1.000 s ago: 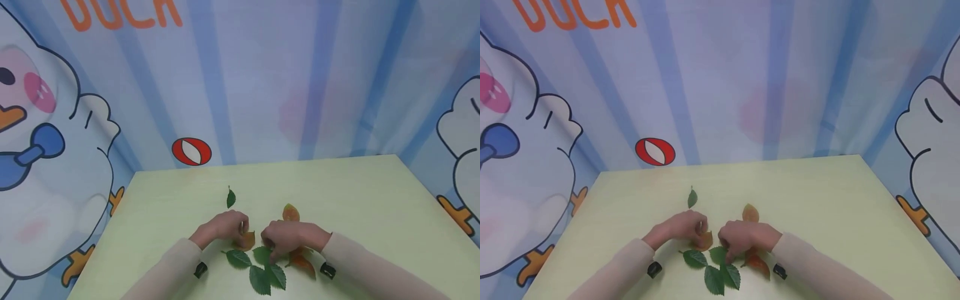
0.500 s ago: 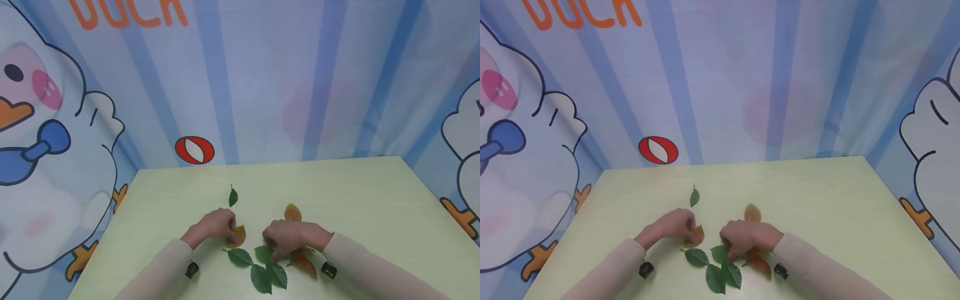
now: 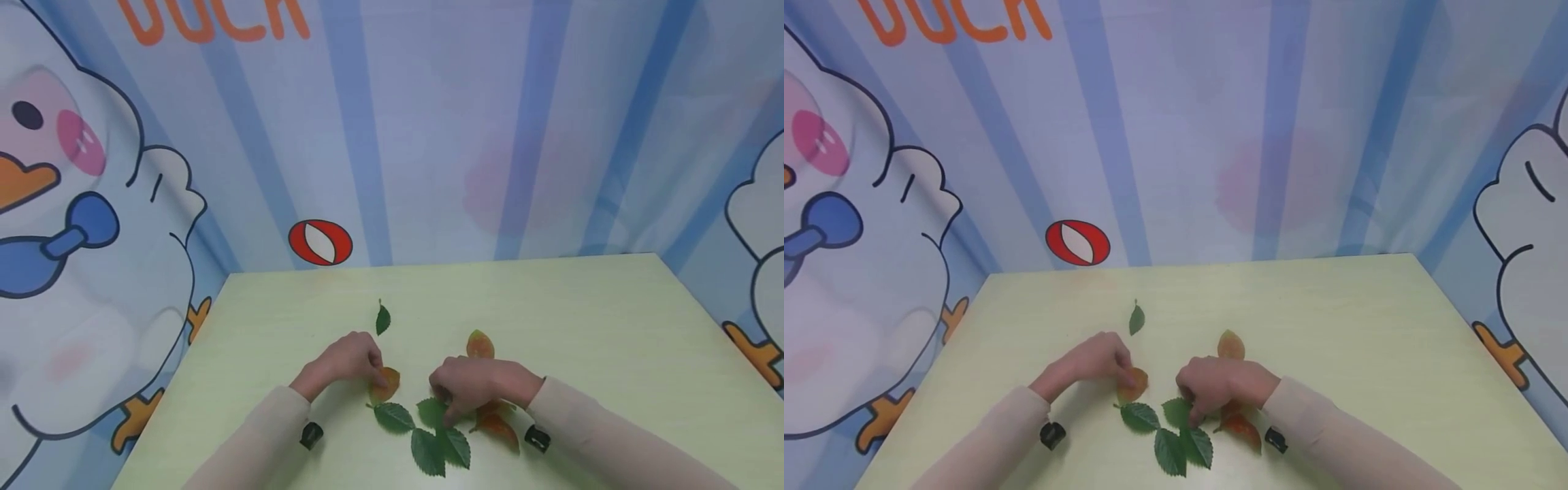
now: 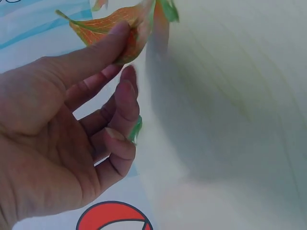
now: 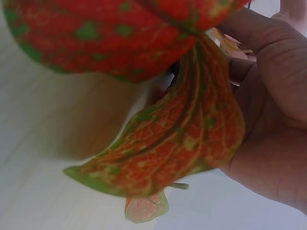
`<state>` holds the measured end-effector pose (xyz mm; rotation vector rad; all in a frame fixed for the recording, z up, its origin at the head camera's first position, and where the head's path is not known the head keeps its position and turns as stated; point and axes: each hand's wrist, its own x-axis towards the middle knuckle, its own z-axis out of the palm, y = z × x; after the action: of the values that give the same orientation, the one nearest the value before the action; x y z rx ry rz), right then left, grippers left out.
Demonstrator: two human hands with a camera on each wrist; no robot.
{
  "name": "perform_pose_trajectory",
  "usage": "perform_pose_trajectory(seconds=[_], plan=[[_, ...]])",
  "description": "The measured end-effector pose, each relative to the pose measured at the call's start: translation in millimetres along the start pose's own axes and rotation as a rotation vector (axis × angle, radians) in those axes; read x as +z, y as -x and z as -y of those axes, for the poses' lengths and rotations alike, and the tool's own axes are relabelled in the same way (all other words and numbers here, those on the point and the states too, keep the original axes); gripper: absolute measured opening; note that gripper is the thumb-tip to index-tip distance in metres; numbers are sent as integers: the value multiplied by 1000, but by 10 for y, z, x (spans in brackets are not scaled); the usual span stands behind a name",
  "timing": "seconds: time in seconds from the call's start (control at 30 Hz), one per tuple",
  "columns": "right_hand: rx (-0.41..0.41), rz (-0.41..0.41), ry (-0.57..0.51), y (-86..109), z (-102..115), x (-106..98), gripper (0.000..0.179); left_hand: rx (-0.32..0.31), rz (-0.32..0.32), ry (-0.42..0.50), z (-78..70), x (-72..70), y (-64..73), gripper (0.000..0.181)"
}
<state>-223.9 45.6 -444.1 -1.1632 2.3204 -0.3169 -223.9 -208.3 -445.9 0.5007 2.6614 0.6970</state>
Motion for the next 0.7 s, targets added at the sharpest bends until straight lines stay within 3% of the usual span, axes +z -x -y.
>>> perform_pose_trajectory(seconds=[0.43, 0.7], plan=[[-22, -15, -12, 10, -56, 26, 25, -126, -54, 88, 70, -85, -39, 9], [-16, -12, -19, -6, -68, 37, 24, -188, -99, 40, 140, -101, -52, 14]])
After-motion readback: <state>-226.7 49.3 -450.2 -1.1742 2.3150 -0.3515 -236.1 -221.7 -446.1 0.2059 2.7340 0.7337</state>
